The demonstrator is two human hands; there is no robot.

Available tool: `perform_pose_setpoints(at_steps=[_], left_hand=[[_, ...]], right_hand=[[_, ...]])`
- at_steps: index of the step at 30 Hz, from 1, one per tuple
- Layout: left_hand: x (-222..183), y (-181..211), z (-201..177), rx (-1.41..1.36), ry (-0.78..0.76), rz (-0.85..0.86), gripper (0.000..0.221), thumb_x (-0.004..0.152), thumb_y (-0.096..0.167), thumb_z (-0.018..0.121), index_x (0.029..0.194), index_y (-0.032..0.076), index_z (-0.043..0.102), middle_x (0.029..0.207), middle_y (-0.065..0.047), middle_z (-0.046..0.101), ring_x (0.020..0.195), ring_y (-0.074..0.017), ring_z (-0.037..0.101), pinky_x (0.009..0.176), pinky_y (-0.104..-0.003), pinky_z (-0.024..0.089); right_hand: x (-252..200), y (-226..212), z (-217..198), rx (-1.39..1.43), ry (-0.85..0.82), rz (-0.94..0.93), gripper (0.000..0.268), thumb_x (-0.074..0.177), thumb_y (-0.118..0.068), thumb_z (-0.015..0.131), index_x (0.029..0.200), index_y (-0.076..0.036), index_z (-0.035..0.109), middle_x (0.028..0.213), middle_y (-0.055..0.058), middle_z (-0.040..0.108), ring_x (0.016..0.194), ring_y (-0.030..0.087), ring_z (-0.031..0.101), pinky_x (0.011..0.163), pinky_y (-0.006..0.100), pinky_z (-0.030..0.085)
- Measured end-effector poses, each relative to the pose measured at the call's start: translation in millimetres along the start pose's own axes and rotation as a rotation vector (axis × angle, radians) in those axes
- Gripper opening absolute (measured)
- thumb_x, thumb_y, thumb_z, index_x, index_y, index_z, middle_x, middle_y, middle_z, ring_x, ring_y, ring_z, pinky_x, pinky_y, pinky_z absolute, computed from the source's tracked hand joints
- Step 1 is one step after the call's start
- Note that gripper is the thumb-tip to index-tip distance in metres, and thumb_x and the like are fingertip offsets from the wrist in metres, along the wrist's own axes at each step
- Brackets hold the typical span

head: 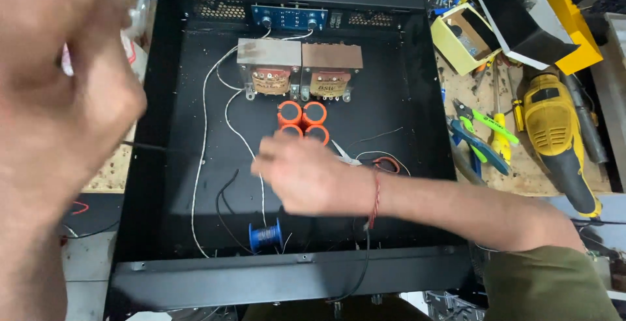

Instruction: Stripping, cutting, and soldering wires to connect components like transformers and capacitors inside an electronic amplifier chassis.

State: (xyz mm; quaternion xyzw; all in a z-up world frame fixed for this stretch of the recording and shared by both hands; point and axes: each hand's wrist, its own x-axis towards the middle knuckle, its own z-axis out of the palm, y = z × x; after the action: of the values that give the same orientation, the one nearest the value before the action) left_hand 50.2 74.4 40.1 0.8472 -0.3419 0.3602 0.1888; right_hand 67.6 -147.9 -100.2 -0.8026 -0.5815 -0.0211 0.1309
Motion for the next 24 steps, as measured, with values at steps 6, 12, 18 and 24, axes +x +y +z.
perform_pose_setpoints(at_steps=[6,12,18,24], left_hand=[[22,11,41,-0.160,-0.152,0.095,0.035,0.084,-0.016,0.050,0.105,-0.008,0.078,0.086,-0.013,0.058,0.066,-0.0252,0.039,0.059,-0.042,0.031],[-42,32,122,-0.619,-0.353,-0.144,0.034,0.087,-0.018,0.054,0.115,-0.010,0.072,0.087,-0.013,0.062,0.064,-0.0245,0.058,0.057,-0.036,0.050],[-57,32,147,-0.461,-0.233,-0.106,0.009,0.088,0.007,0.078,0.098,0.007,0.079,0.079,-0.005,0.067,0.079,-0.0286,0.060,0.075,-0.042,0.053],[-57,38,153,-0.579,-0.194,-0.246,0.009,0.090,0.001,0.074,0.098,0.002,0.078,0.088,-0.011,0.068,0.082,-0.0306,0.067,0.073,-0.040,0.059]], right_hand=[[-36,-54,3,0.041,-0.089,-0.306,0.011,0.077,0.004,0.058,0.076,-0.005,0.052,0.071,0.008,0.052,0.072,0.028,0.049,0.059,0.040,0.044],[-68,-33,-92,0.045,0.001,-0.234,0.005,0.087,-0.004,0.056,0.088,-0.009,0.057,0.079,0.005,0.055,0.063,0.026,0.053,0.049,0.040,0.044],[-79,41,-85,0.049,0.287,0.253,0.015,0.087,0.003,0.066,0.097,-0.006,0.072,0.071,0.008,0.062,0.059,0.024,0.061,0.050,0.033,0.050],[-70,41,-69,0.550,0.258,0.392,0.016,0.095,-0.007,0.063,0.101,-0.004,0.077,0.074,0.015,0.072,0.067,0.025,0.071,0.056,0.037,0.061]])
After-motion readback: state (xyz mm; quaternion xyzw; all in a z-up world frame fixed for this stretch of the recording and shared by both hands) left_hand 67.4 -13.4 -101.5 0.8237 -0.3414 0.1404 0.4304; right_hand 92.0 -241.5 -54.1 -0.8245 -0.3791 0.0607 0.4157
